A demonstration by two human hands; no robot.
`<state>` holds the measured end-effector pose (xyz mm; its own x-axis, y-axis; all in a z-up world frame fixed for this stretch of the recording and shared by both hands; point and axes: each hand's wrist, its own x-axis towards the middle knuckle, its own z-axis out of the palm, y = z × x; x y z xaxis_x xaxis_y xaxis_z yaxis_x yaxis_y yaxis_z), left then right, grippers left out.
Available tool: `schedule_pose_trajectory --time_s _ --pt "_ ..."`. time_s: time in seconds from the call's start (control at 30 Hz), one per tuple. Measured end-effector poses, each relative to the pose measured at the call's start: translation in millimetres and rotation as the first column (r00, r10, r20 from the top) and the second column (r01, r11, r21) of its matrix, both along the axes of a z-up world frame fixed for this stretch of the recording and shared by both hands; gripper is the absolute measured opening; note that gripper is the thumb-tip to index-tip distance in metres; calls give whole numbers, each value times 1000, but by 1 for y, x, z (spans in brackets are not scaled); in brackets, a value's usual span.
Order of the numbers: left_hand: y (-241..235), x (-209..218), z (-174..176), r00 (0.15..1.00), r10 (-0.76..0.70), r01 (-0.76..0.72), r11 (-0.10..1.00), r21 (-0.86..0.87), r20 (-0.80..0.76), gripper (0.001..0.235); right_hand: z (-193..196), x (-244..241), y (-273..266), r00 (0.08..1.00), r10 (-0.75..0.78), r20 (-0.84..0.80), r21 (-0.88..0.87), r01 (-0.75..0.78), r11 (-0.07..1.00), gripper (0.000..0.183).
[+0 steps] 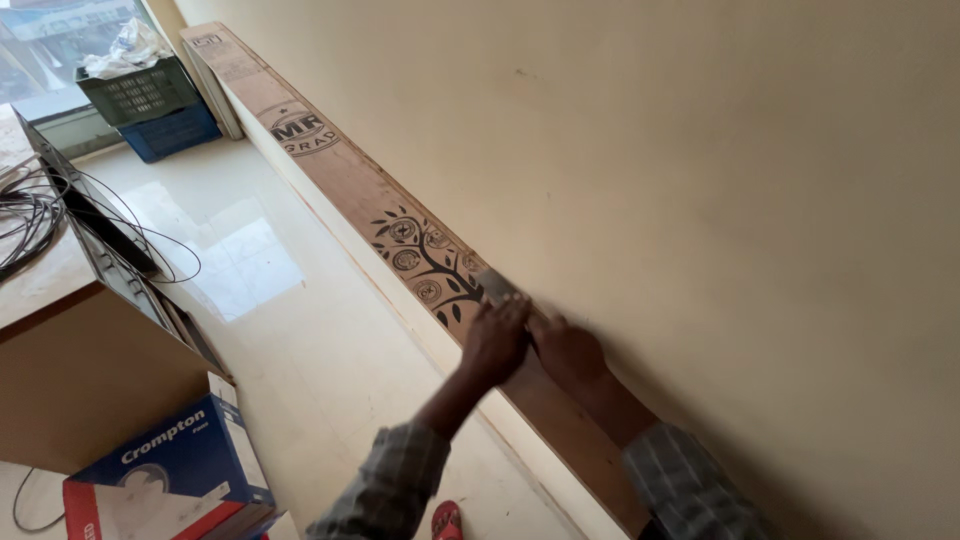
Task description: The person uses a scraper tool to remove a protective paper covering from a wooden board attached to a wall. They repeatedly scrape along the length of the board to peel off the paper.
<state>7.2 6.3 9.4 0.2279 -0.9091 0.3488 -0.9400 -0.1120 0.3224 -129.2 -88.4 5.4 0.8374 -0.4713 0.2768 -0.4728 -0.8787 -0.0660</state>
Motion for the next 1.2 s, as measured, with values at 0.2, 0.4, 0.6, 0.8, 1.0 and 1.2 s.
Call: schedule_pose_trajectory --time_s 0.2,0.4,0.6,0.8,1.0,1.2 --pt "-8 20 -11 998 47 -50 997 -57 -52 58 -7 25 -9 998 -12 -57 9 13 1000 32" --pt "-18 79 0 998 42 -44 998 -39 -51 62 2 87 -28 999 -1 -50 -3 1 1000 27" --pt "-7 37 -14 998 -29 36 991 -128 57 54 19 40 -5 998 -21 -51 49 24 999 34" --pt "-15 93 14 997 26 -35 993 -111 -76 56 7 106 -25 999 2 -45 -22 -3 1000 30" --pt "-13 67 -10 998 -61 59 991 -122 -13 57 12 71 -2 1000 -14 23 48 13 999 48" --pt "-21 104 -29 999 -21 15 986 -164 -37 53 18 98 -14 992 -16 -128 7 17 1000 23"
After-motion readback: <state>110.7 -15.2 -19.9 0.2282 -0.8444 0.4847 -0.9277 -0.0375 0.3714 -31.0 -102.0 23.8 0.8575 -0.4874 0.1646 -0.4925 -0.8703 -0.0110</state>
